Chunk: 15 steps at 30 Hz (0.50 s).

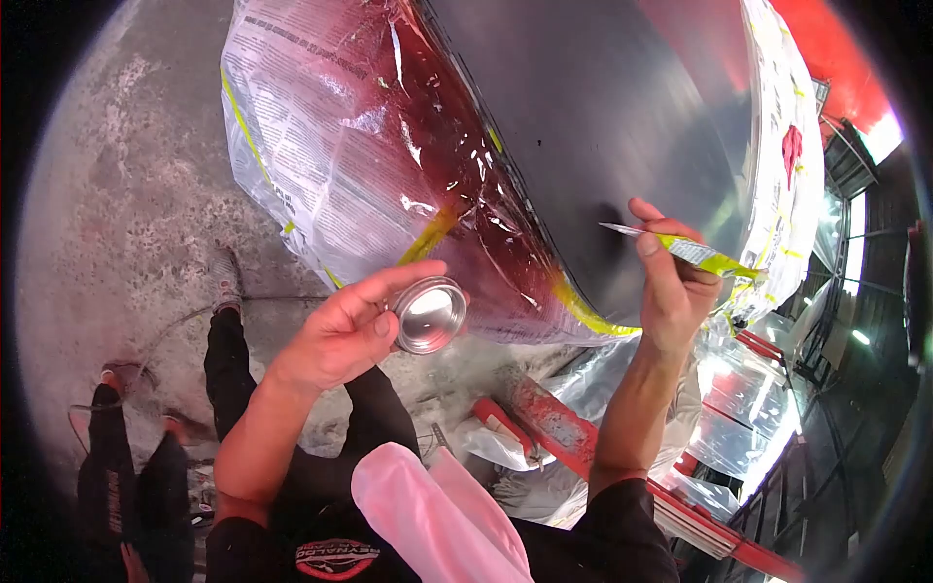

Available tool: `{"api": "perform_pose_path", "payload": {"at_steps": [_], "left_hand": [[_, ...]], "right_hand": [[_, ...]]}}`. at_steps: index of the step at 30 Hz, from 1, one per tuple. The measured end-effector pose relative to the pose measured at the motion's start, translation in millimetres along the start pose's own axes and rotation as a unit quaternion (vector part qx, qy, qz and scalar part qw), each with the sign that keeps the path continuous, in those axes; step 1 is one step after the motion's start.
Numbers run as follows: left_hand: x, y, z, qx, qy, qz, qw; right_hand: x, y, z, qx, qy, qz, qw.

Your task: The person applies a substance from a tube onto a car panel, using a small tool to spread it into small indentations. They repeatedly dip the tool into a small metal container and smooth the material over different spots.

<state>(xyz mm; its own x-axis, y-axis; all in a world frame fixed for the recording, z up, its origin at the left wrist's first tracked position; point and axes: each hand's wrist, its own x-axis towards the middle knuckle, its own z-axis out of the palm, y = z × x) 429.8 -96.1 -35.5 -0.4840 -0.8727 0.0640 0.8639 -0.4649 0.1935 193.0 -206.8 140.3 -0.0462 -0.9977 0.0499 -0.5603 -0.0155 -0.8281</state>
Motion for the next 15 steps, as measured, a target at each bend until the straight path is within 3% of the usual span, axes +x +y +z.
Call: {"api": "perform_pose_path", "payload": {"at_steps": [6,9,15], "left_hand": [[-7.0,-12.8,-0.8,0.028,-0.003,0.0,1.0],[-10.6,-17.2,0.5,0.034,0.0,0.005,0.999],[-14.6,-20.5,6.2,0.016,-0.016,0.009,1.0]], "right_hand": [[10.1,5.7,2.6,-0.124,-0.107,-0.035,0.986],[9.6,2.8,5.1,-0.074,-0.104,0.012,0.992],[6.9,3.4,17.5,-0.038,-0.087,-0.005,0.995]]}}
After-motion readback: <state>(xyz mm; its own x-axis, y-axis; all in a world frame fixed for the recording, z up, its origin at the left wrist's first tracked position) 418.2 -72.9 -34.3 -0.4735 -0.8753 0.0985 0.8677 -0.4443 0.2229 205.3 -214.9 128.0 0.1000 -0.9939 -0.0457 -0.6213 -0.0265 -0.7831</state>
